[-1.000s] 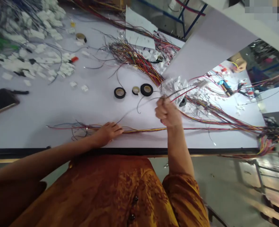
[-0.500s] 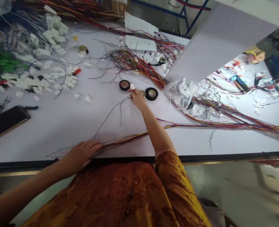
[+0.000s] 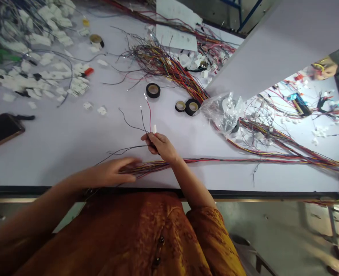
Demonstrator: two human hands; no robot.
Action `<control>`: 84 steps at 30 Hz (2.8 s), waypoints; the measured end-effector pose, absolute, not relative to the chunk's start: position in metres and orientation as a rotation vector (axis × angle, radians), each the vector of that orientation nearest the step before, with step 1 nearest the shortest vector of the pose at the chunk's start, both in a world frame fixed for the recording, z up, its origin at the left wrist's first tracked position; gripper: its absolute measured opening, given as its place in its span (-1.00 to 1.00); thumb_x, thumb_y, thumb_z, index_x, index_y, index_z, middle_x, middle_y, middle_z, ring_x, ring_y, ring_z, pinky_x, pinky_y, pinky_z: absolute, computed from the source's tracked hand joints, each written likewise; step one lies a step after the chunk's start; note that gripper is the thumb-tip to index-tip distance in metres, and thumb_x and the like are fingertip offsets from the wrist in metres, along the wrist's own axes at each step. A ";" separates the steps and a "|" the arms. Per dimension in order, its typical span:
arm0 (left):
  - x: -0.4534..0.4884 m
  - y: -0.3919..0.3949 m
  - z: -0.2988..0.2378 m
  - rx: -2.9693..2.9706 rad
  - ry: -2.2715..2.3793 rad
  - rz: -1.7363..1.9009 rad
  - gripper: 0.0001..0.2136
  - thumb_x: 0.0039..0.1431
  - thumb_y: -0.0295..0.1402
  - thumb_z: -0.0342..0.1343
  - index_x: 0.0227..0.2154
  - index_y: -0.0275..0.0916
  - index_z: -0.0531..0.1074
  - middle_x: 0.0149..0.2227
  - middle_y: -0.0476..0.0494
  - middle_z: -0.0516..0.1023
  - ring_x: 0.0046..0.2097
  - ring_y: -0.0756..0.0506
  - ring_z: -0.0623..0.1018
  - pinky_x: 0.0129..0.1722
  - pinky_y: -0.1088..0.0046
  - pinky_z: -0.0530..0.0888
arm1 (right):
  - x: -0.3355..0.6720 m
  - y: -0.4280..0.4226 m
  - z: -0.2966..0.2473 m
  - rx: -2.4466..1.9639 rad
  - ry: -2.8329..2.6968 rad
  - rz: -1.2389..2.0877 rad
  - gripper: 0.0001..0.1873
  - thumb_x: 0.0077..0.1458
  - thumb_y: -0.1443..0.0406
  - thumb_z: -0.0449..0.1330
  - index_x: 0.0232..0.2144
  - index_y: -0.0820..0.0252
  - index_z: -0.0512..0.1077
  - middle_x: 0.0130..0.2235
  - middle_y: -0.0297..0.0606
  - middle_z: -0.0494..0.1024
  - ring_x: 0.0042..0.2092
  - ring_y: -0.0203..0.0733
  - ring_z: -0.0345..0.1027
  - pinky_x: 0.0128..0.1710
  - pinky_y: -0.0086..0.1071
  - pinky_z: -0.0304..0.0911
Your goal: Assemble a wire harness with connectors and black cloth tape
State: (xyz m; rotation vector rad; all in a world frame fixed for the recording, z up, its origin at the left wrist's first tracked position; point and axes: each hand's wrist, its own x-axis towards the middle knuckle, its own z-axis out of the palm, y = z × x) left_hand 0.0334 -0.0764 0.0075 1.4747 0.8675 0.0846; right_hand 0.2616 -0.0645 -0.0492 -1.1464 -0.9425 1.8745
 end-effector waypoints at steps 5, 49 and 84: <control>0.111 -0.070 -0.053 0.844 0.927 0.780 -0.60 0.08 -0.01 0.26 -0.20 -0.24 0.53 -0.29 -0.16 0.60 -0.22 -0.11 0.59 -0.20 0.36 0.53 | 0.265 -0.075 -0.053 -1.255 -1.256 1.867 -0.65 0.16 0.03 0.17 -0.34 0.22 0.42 -0.51 -0.36 0.46 -0.45 -0.34 0.35 -0.38 -0.43 0.27; 0.088 -0.017 -0.054 1.314 1.015 0.723 -0.73 0.21 -0.14 0.20 -0.22 -0.26 0.52 -0.53 -0.02 0.46 -0.53 0.06 0.43 -0.53 0.55 0.38 | 0.284 -0.049 -0.072 -1.260 -1.547 1.388 -0.72 0.22 0.16 0.12 -0.37 0.23 0.48 -0.50 -0.40 0.36 -0.44 -0.38 0.16 -0.39 -0.46 0.09; 0.073 -0.029 -0.079 1.027 1.029 0.817 -0.61 0.08 0.00 0.29 -0.27 -0.26 0.58 -0.41 -0.10 0.56 -0.41 0.01 0.56 -0.41 0.51 0.48 | 0.245 -0.092 -0.054 -1.833 -1.890 0.925 -0.79 0.30 0.24 0.11 -0.07 0.18 0.42 -0.17 -0.13 0.61 -0.22 -0.13 0.44 -0.31 -0.35 0.11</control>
